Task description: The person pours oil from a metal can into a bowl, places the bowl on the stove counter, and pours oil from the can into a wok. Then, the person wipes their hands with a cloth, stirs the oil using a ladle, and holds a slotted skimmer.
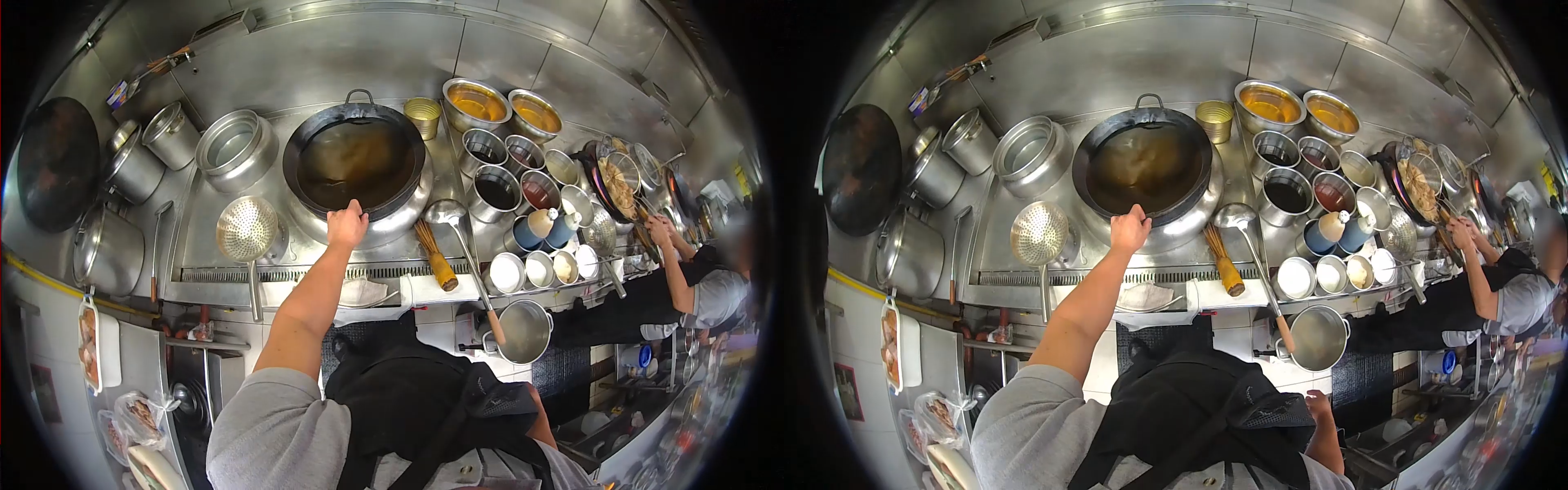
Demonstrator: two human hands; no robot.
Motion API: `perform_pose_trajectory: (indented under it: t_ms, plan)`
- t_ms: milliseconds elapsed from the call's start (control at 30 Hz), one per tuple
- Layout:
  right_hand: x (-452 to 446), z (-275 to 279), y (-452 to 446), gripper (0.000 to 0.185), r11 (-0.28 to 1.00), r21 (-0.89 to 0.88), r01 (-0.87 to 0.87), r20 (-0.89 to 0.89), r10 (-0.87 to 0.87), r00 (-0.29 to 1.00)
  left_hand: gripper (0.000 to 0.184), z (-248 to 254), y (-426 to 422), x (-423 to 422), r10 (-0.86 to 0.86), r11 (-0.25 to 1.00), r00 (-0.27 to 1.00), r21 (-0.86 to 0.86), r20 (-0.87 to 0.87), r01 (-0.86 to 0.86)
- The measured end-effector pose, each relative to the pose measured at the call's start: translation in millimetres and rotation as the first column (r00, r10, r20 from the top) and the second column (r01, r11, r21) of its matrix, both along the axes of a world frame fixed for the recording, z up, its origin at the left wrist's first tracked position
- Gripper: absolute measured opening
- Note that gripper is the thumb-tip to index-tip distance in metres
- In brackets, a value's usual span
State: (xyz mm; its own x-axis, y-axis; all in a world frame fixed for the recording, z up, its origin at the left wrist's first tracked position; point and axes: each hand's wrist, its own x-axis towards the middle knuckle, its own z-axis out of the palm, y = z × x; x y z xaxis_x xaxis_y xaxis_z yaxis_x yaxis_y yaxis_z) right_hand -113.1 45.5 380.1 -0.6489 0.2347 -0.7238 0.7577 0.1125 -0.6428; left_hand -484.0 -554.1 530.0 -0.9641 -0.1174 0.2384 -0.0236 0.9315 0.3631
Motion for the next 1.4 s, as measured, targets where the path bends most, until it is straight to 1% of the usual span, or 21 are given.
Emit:
perform_pose_trajectory:
  t_ms: [133, 333, 367, 467, 500, 667, 733, 767, 900, 967, 1000, 1067, 1100, 1133, 1167, 1200, 1267, 1300, 1333, 1367, 1400]
  plan:
    - [-4, -4, -1, 0.029, 0.991, 0.074, -0.112, -0.008, 0.113, 0.994, 0.017, 3, 13, 1, 0.029, 1.000, 0.998, 0.002, -0.047, -0.029]
    - [-14, 3, -6, 0.028, 0.829, 0.463, -0.313, 0.111, 0.296, 0.949, 0.017, -2, 9, 1, 0.036, 0.999, 0.995, -0.001, -0.090, -0.037]
    - [-10, -29, 8, 0.028, 0.875, 0.427, -0.229, -0.031, 0.267, 0.963, 0.017, -1, 10, 3, 0.033, 0.999, 0.996, 0.009, -0.082, -0.032]
    - [14, -129, 60, 0.028, 0.782, 0.476, -0.402, -0.241, 0.555, 0.796, 0.018, 6, 12, 2, 0.044, 0.999, 0.997, 0.025, -0.062, -0.043]
    - [9, -106, 48, 0.026, 0.724, 0.494, -0.481, -0.134, 0.610, 0.781, 0.018, 6, 12, 2, 0.041, 0.999, 0.997, 0.025, -0.067, -0.039]
    - [-17, -73, 35, 0.027, 0.764, 0.400, -0.506, -0.033, 0.563, 0.825, 0.020, 8, 5, 7, 0.034, 0.997, 0.999, 0.065, -0.010, -0.033]
    - [-29, -73, 27, 0.027, 0.761, 0.380, -0.526, -0.019, 0.575, 0.818, 0.026, 10, -2, 16, -0.078, 0.985, 0.987, 0.142, -0.144, 0.099]
    - [-35, -75, 26, 0.027, 0.758, 0.369, -0.538, -0.015, 0.584, 0.812, 0.036, 14, -8, 24, -0.143, 0.963, 0.984, 0.214, -0.107, 0.164]
    - [-47, -83, 20, 0.027, 0.751, 0.321, -0.577, -0.019, 0.614, 0.789, 0.051, 10, -44, 74, 0.044, 0.874, 0.942, 0.470, -0.333, 0.125]
    - [-50, -99, 23, 0.027, 0.781, 0.248, -0.573, -0.109, 0.610, 0.785, 0.050, 2, -75, 117, 0.186, 0.898, 0.926, 0.440, -0.328, -0.025]
    - [-49, -147, 43, 0.029, 0.856, 0.057, -0.514, -0.353, 0.499, 0.791, 0.045, -10, -95, 142, 0.203, 0.917, 0.919, 0.395, -0.337, -0.058]
    - [-47, -158, 46, 0.030, 0.795, 0.112, -0.596, -0.379, 0.589, 0.714, 0.037, -25, -113, 199, 0.337, 0.733, 0.937, 0.651, -0.092, -0.200]
    - [-54, -138, 27, 0.028, 0.792, 0.163, -0.588, -0.346, 0.604, 0.718, 0.028, -50, -129, 225, 0.308, 0.788, 0.942, 0.591, -0.131, -0.175]
    - [-64, -120, 8, 0.026, 0.795, 0.218, -0.566, -0.312, 0.606, 0.732, 0.023, -59, -133, 250, 0.305, 0.795, 0.952, 0.559, -0.036, -0.233]
    - [-71, -85, -4, 0.028, 0.620, 0.384, -0.684, -0.522, 0.757, 0.393, 0.021, -74, -137, 273, 0.254, 0.857, 0.967, 0.462, 0.012, -0.231]
    - [-69, -89, -18, 0.034, 0.914, 0.072, -0.398, -0.087, 0.404, 0.911, 0.023, -70, -123, 289, 0.262, 0.849, 0.959, 0.447, 0.109, -0.283]
    - [-82, -64, -27, 0.036, 0.809, 0.179, -0.561, -0.030, 0.574, 0.818, 0.031, -115, -127, 315, 0.143, 0.874, 0.968, 0.433, 0.207, -0.222]
    - [-86, -59, -34, 0.032, 0.755, 0.356, -0.551, -0.044, 0.603, 0.797, 0.046, -148, -133, 324, 0.091, 0.784, 0.947, 0.564, 0.309, -0.260]
    - [-88, -51, -30, 0.030, 0.505, 0.589, -0.631, -0.203, 0.848, 0.489, 0.061, -152, -127, 324, 0.069, 0.733, 0.842, 0.545, 0.535, -0.407]
    - [-96, -14, -51, 0.032, 0.632, 0.511, -0.582, -0.093, 0.714, 0.694, 0.071, -177, -130, 326, 0.034, 0.719, 0.787, 0.532, 0.616, -0.447]
    - [-100, 18, -69, 0.033, 0.823, 0.309, -0.476, -0.191, 0.544, 0.817, 0.075, -188, -130, 322, -0.019, 0.745, 0.704, 0.480, 0.710, -0.463]
